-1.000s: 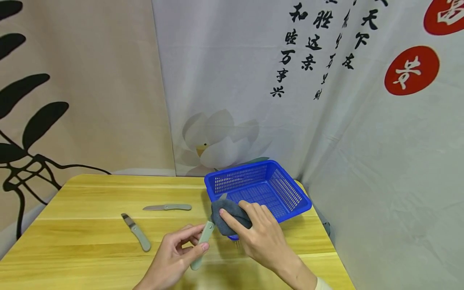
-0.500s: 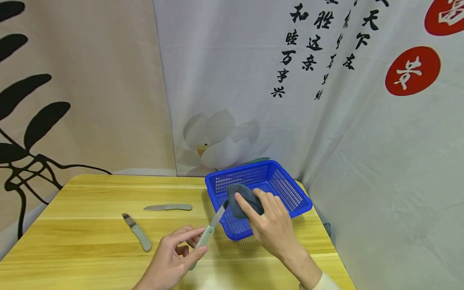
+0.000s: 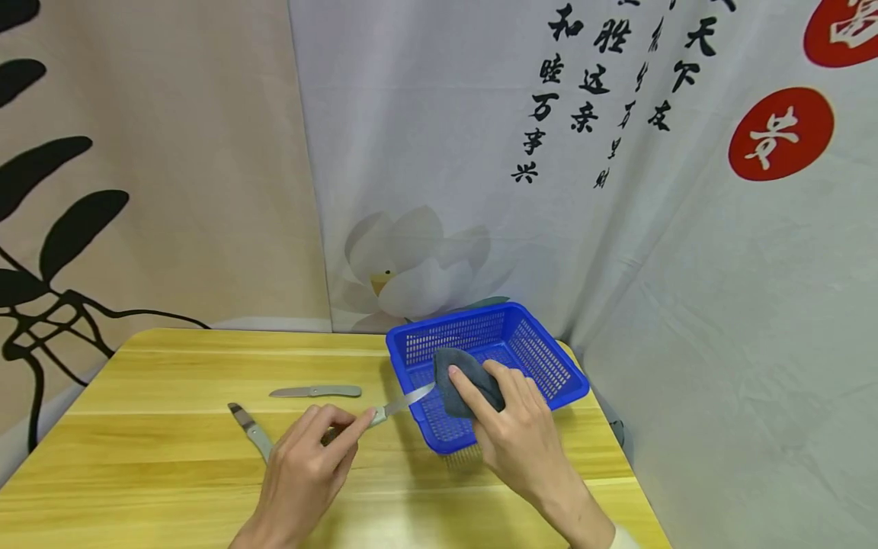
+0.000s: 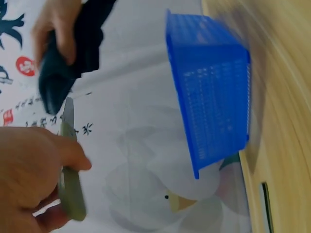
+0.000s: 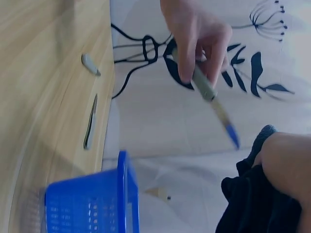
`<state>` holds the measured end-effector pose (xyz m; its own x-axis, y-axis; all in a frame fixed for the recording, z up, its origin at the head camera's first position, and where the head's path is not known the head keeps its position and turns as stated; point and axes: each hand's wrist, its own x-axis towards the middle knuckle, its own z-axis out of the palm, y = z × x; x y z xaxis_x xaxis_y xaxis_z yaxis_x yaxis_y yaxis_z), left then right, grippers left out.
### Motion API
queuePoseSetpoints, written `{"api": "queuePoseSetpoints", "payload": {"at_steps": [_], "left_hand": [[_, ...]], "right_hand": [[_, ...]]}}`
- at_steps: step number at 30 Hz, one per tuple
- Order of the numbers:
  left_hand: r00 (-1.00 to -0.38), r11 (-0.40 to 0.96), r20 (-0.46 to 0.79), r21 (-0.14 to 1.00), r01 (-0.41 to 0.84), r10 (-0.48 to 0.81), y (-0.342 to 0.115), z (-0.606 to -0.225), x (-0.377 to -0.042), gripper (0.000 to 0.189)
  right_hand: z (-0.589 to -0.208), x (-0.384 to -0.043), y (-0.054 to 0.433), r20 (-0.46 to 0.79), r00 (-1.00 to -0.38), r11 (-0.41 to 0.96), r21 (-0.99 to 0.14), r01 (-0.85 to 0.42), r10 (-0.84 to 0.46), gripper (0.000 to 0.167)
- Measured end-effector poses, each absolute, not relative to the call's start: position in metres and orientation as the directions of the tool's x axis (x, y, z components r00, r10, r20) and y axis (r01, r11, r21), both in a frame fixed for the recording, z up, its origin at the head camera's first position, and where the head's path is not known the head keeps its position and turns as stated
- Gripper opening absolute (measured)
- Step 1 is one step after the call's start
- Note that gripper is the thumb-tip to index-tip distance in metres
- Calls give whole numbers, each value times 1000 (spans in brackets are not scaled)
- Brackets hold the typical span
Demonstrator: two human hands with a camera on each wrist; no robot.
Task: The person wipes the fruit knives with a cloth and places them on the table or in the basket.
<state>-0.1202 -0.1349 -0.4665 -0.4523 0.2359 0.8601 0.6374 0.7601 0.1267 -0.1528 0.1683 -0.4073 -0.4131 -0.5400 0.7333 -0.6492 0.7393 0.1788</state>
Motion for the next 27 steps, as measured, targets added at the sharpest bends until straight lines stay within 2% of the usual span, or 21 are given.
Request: {"api": "queuePoseSetpoints", "payload": {"at_steps": [1, 4, 7, 10, 14, 22, 27], "left_hand": [[-425, 778, 868, 74, 623, 258, -135, -466, -122, 30], [-330, 818, 887, -86, 569, 323, -135, -465, -127, 47], [-232, 825, 898, -208, 525, 374, -133, -463, -132, 44], [-164, 816, 897, -281, 505, 410, -129, -461, -136, 41], [-106, 797, 891, -333, 504, 440, -125, -459, -139, 39], [18, 773, 896, -393, 499, 444, -121, -447, -141, 36], [66, 764, 901, -400, 505, 428, -120, -442, -142, 35]], "right_hand": [[-407, -150, 166, 729, -409, 735, 187, -652, -548, 71], [-406, -143, 156, 703, -409, 726, 221, -652, -582, 70], [-407, -136, 146, 666, -415, 716, 264, -646, -620, 70], [-407, -131, 136, 621, -438, 717, 308, -626, -650, 70], [-409, -128, 128, 580, -458, 714, 351, -606, -674, 65], [-407, -131, 130, 612, -419, 715, 385, -583, -671, 63], [-406, -133, 138, 592, -464, 734, 372, -568, -659, 62]]}}
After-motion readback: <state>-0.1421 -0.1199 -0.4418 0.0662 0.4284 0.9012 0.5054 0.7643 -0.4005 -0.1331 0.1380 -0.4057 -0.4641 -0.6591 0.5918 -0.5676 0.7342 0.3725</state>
